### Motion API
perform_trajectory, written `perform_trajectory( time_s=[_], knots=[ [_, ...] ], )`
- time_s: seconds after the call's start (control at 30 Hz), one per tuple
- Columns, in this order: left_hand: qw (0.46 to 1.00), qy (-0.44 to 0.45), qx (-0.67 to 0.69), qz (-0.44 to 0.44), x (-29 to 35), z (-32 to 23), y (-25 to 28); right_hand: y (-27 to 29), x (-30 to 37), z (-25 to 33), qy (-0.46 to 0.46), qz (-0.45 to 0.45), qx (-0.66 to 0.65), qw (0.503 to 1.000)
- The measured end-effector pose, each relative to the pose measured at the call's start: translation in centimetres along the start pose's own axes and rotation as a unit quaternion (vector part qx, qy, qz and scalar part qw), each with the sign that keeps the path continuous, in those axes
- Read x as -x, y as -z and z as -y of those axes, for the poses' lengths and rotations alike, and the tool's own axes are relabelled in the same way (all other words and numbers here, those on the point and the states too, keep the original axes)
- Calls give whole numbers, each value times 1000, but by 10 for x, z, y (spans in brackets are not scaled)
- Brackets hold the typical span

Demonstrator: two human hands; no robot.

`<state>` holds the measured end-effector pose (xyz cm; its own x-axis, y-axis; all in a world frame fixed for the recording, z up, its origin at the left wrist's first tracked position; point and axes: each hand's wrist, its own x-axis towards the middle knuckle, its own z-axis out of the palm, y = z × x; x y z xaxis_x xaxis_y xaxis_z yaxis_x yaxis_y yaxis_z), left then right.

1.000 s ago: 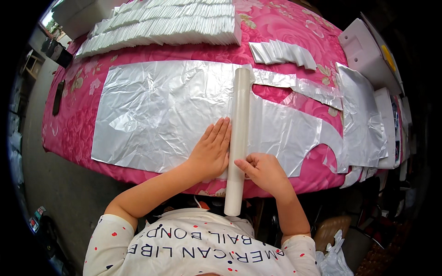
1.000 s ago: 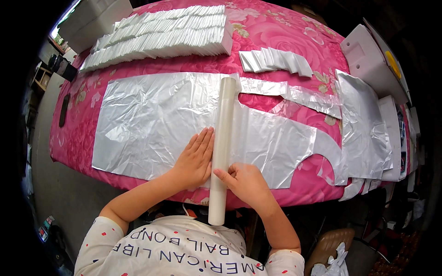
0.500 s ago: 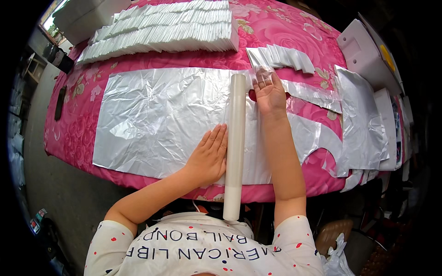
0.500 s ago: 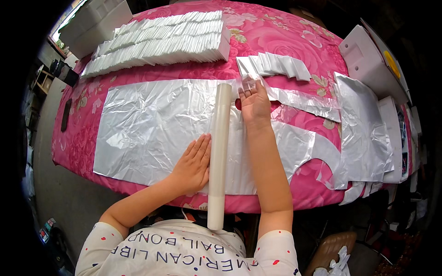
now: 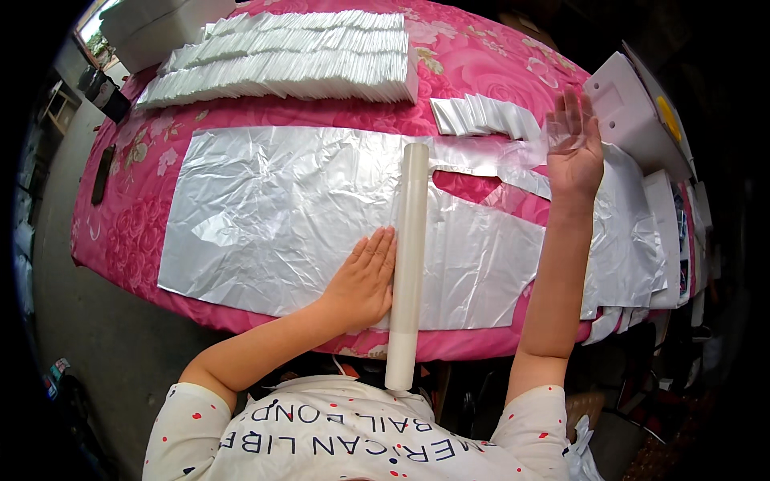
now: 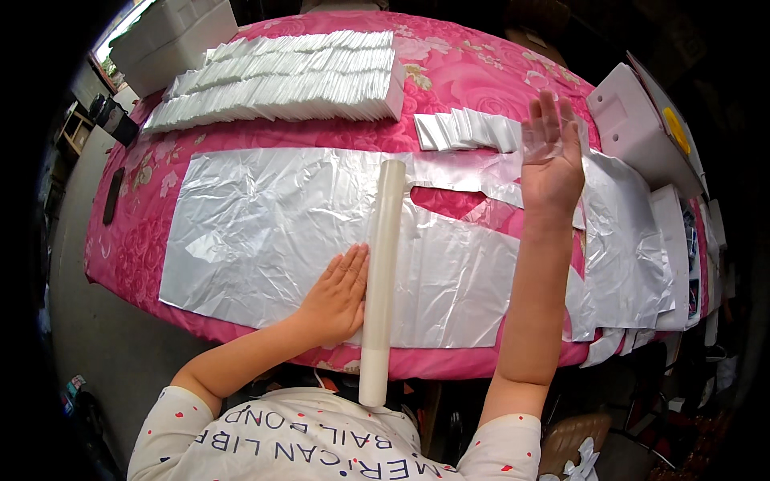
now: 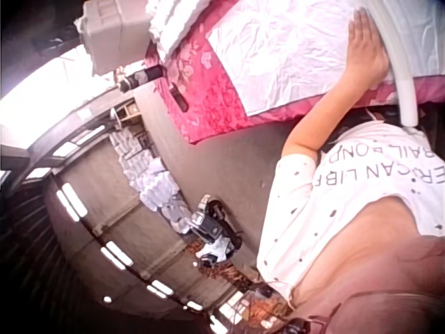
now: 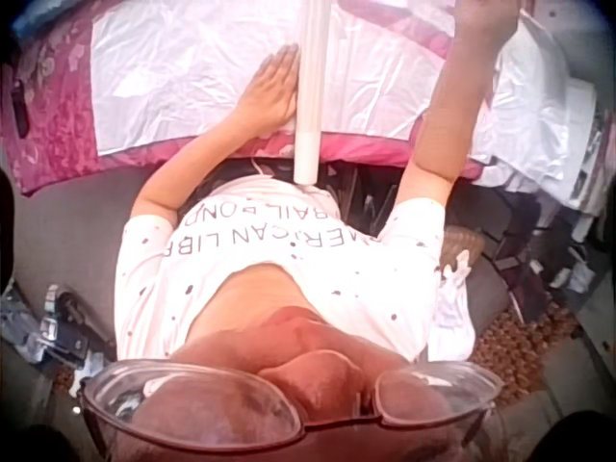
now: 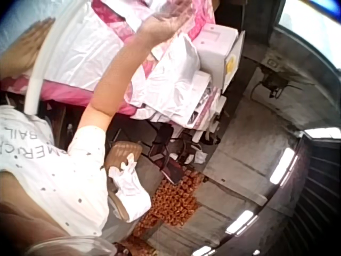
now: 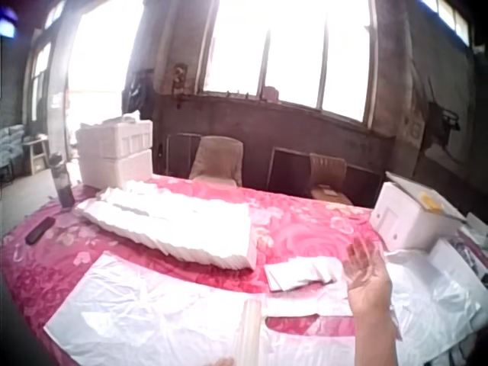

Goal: The person wraps small white rectangular items in clear plastic film on a pink floral tablecloth. They unroll the film, place an item on it, fold the film around the item, and set the wrapped item aside. The process repeats for multiple items.

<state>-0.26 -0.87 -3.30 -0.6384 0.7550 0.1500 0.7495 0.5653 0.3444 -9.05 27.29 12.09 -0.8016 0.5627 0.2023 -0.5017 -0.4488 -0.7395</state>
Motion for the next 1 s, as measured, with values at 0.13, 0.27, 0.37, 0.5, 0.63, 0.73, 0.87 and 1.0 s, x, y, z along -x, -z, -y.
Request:
perform_trajectory(
  time_s=[0.13, 0.27, 0.37, 0.5, 0.63, 0.73, 0.87, 1.0],
  knots=[
    [1000, -2, -3, 19, 0, -1, 3, -99, 71, -88, -48, 264, 84, 960],
    [983, -36, 156, -85, -1, 0, 7, -149, 148, -186, -161, 381, 292, 862],
    [997, -34, 0, -70, 3, -2, 6, -160, 189, -255, -61, 413, 414, 809],
    [995, -46, -37, -78, -1, 4, -12, -162, 215, -281, -93, 519, 469, 708],
    [997, -34, 18, -70, 1, -1, 0, -159, 215, -253, 61, 571, 485, 660],
    [999, 17, 23, -39, 6, -1, 9, -145, 188, -217, 122, 582, 479, 646],
    [985, 97, 140, -36, 22, 21, 34, -115, 146, -186, 64, 554, 530, 640],
    [984, 114, 20, -133, 40, 56, 55, -84, 124, -177, 57, 525, 558, 640]
  ],
)
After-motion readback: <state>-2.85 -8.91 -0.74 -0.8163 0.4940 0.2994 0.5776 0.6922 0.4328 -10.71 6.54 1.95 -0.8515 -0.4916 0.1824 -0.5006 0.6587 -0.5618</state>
